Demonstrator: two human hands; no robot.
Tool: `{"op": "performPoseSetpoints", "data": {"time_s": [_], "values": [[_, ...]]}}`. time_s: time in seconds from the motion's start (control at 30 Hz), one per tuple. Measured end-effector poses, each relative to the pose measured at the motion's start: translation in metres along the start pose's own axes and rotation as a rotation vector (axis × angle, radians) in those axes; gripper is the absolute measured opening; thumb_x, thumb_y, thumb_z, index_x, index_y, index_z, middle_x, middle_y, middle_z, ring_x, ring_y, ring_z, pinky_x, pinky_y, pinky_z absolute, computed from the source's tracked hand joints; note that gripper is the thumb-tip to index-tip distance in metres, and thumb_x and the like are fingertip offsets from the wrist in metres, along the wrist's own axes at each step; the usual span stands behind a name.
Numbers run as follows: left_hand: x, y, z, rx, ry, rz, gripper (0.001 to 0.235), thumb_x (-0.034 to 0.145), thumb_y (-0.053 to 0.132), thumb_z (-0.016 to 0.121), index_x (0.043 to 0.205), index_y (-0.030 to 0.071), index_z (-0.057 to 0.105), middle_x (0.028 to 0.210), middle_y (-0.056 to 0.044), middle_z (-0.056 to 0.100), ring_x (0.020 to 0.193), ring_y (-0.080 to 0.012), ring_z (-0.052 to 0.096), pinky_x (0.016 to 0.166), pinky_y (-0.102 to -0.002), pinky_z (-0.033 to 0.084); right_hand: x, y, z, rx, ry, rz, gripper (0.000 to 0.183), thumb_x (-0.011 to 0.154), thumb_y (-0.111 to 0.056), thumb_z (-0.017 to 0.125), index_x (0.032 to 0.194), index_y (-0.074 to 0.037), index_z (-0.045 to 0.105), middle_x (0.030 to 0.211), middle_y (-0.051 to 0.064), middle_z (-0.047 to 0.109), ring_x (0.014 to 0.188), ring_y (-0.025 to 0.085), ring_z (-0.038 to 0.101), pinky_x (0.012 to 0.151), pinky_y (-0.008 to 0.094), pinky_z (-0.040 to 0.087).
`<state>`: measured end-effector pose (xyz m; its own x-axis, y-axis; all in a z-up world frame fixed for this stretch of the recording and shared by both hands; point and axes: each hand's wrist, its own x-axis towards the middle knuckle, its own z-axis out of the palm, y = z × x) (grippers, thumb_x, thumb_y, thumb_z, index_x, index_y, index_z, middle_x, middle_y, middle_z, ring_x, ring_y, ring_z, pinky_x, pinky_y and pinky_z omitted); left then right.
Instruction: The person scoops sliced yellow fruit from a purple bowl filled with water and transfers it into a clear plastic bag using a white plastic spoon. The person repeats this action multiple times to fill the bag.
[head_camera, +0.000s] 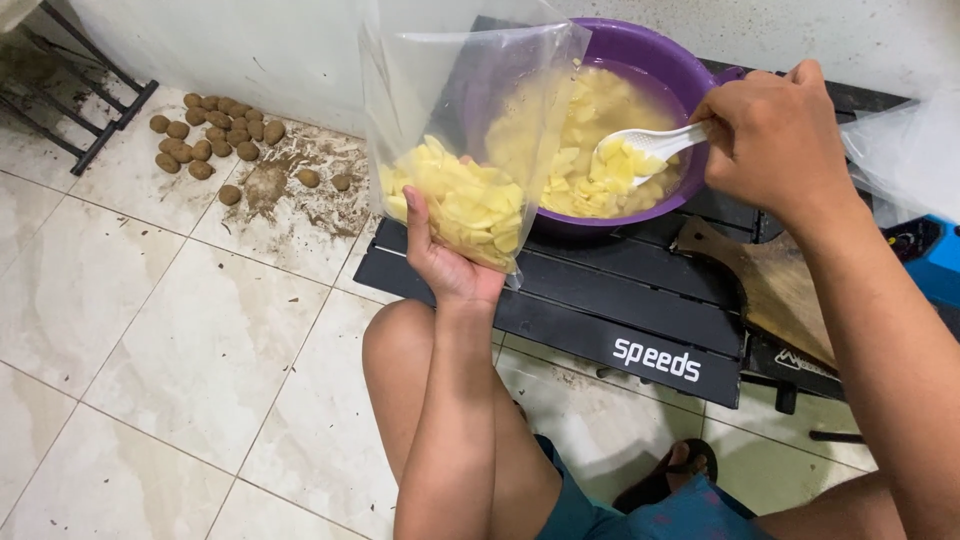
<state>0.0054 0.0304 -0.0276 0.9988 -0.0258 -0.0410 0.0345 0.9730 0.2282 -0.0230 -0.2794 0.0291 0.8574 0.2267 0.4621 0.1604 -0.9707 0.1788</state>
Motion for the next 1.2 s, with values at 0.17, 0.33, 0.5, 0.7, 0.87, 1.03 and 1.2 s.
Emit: {"op": "performPoseSetpoints", "data": {"time_s": [0.17,0.33,0.5,0.7,0.87,1.03,1.2], "values": [[0.0,0.0,-0.001,-0.001,0.003,-0.01,0.065,0.084,0.046,0.075,0.13,0.002,0.061,0.119,-0.018,0.068,0.112,-0.0353,0.065,0.096,-0.051,0.056,-0.001,-0.001,0.001,-0.028,0.033,-0.008,0.019,0.09,-0.006,0.058,0.094,-0.016,0.073,0.078,-0.001,0.066,0.076,0.023,0.062,0.082,0.039,0.033],[0.001,-0.001,-0.005,-0.007,-0.006,-0.014,0.064,0.084,0.046,0.075,0.13,0.004,0.062,0.119,-0.017,0.068,0.111,-0.0359,0.066,0.093,-0.055,0.057,-0.003,0.001,0.003,-0.037,0.051,-0.006,0.02,0.09,-0.005,0.06,0.096,-0.016,0.075,0.077,0.0,0.065,0.075,0.024,0.061,0.082,0.04,0.035],[0.0,-0.001,-0.001,-0.006,-0.004,-0.017,0.066,0.084,0.046,0.076,0.131,0.002,0.061,0.119,-0.017,0.068,0.111,-0.0351,0.065,0.095,-0.052,0.056,-0.001,-0.004,0.001,-0.028,-0.029,0.084,0.021,0.096,-0.007,0.058,0.098,-0.015,0.077,0.085,-0.001,0.073,0.08,0.024,0.065,0.085,0.043,0.039],[0.0,0.0,-0.002,-0.013,0.003,-0.036,0.066,0.084,0.047,0.075,0.13,0.002,0.061,0.119,-0.017,0.067,0.111,-0.0355,0.065,0.094,-0.052,0.056,0.0,-0.003,0.009,0.249,-0.093,0.233,0.018,0.096,-0.01,0.061,0.102,-0.008,0.078,0.093,0.007,0.076,0.085,0.029,0.067,0.1,0.051,0.04],[0.001,-0.002,-0.003,-0.017,-0.025,-0.004,0.061,0.086,0.046,0.075,0.129,0.004,0.062,0.118,-0.016,0.068,0.111,-0.0349,0.066,0.093,-0.053,0.057,-0.002,-0.003,0.016,0.328,-0.092,0.235,0.017,0.095,-0.012,0.062,0.102,-0.008,0.077,0.098,0.01,0.077,0.09,0.036,0.067,0.1,0.05,0.04],[0.0,-0.002,0.0,-0.018,-0.009,-0.007,0.063,0.085,0.045,0.075,0.13,0.003,0.061,0.118,-0.017,0.068,0.112,-0.0348,0.065,0.094,-0.052,0.057,0.002,-0.019,0.012,0.252,-0.049,0.129,0.021,0.095,-0.005,0.061,0.106,-0.006,0.079,0.105,0.006,0.079,0.092,0.028,0.069,0.085,0.046,0.039],[-0.001,-0.002,0.002,0.009,0.009,0.014,0.066,0.085,0.045,0.074,0.133,0.003,0.061,0.117,-0.018,0.068,0.11,-0.0344,0.066,0.093,-0.05,0.058,0.007,-0.039,0.01,0.057,0.049,-0.043,0.015,0.087,-0.008,0.059,0.09,-0.014,0.073,0.073,0.0,0.064,0.069,0.021,0.057,0.077,0.038,0.034]]}}
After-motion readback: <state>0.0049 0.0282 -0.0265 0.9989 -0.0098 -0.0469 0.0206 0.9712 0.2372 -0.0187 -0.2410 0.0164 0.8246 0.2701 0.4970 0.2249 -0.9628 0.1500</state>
